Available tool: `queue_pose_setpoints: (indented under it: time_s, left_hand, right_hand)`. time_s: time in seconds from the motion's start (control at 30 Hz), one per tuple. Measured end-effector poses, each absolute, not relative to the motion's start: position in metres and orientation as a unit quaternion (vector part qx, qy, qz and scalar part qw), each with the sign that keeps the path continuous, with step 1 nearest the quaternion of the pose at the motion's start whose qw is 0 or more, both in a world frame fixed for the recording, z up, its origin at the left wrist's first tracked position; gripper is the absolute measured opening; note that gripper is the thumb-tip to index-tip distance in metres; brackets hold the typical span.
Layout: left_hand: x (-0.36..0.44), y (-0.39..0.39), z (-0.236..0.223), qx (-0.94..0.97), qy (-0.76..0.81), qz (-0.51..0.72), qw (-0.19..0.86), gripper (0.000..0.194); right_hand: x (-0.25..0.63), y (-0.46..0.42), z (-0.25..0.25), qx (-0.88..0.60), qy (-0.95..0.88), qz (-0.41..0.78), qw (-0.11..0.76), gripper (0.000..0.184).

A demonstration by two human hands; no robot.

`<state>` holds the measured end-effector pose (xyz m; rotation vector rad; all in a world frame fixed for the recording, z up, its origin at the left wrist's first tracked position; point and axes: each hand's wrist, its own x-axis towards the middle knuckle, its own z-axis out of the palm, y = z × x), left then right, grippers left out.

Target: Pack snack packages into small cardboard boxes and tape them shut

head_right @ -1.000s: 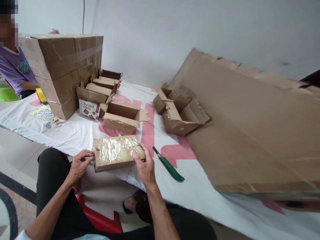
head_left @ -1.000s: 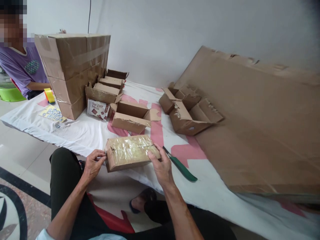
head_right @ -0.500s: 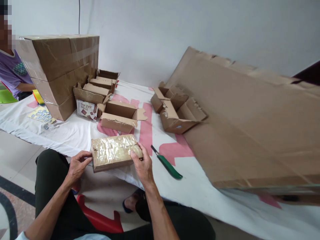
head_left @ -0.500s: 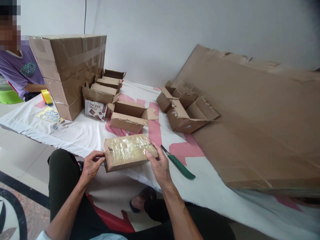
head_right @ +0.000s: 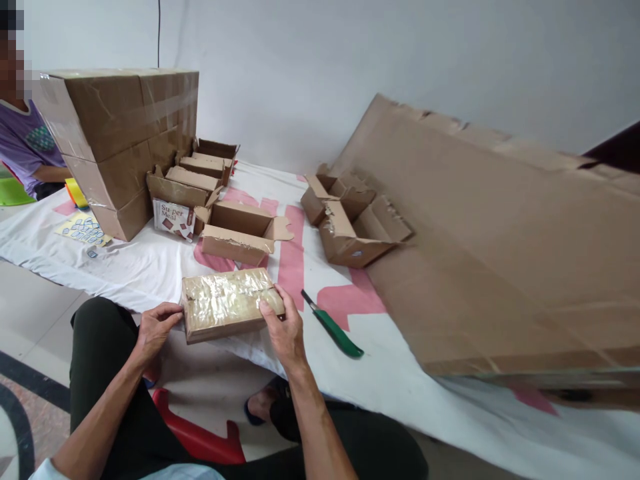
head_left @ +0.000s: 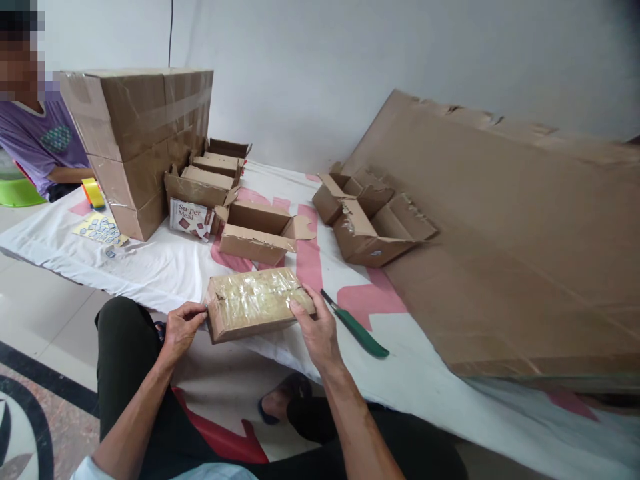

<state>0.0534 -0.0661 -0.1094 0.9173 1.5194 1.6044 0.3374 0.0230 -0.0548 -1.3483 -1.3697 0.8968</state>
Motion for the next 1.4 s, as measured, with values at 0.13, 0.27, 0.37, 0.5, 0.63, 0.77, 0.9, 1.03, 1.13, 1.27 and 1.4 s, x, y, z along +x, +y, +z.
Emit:
queue_pose_setpoints:
  time_s: [0.13, 0.27, 0.37, 0.5, 0.63, 0.77, 0.9, 1.03, 1.13, 1.27, 1.4]
  left_hand:
    - [0.054, -0.067, -0.108, 0.381, 0.588, 0.621, 0.352, 0.011]
    - [0.054, -0.067, -0.108, 0.388, 0.584, 0.621, 0.351, 0.012]
    - [0.053, -0.068, -0.109, 0.367, 0.578, 0.628, 0.371, 0.013]
    - [0.054, -0.07, -0.109, 0.3, 0.555, 0.649, 0.424, 0.026]
    - [0.054, -0.072, -0.107, 0.203, 0.501, 0.685, 0.488, 0.044]
    - [0.052, -0.072, -0.102, 0.155, 0.45, 0.7, 0.532, 0.047]
    - [0.046, -0.07, -0.099, 0.143, 0.439, 0.714, 0.526, 0.047]
    - [0.038, -0.067, -0.097, 0.143, 0.462, 0.728, 0.485, 0.047]
    - [0.034, -0.064, -0.096, 0.156, 0.496, 0.725, 0.452, 0.046]
    - [0.029, -0.061, -0.096, 0.187, 0.532, 0.707, 0.427, 0.044]
    - [0.004, -0.057, -0.094, 0.22, 0.59, 0.677, 0.38, 0.044]
  right_hand:
    - [0.337, 0.023, -0.053, -0.558, -0.563, 0.365, 0.488, 0.073]
    - [0.337, 0.022, -0.054, -0.555, -0.567, 0.363, 0.488, 0.072]
    - [0.338, 0.023, -0.056, -0.554, -0.569, 0.359, 0.49, 0.071]
    - [0.339, 0.023, -0.06, -0.554, -0.565, 0.36, 0.494, 0.073]
    - [0.342, 0.021, -0.059, -0.548, -0.558, 0.396, 0.482, 0.088]
    - [0.339, 0.016, -0.055, -0.544, -0.554, 0.423, 0.466, 0.1]
    - [0.322, 0.003, -0.056, -0.569, -0.538, 0.393, 0.481, 0.108]
    - [0.304, -0.018, -0.062, -0.576, -0.531, 0.38, 0.492, 0.106]
    - [0.299, -0.029, -0.07, -0.569, -0.533, 0.386, 0.494, 0.103]
    - [0.303, -0.032, -0.085, -0.54, -0.546, 0.402, 0.499, 0.098]
    - [0.315, -0.026, -0.104, -0.508, -0.574, 0.41, 0.494, 0.084]
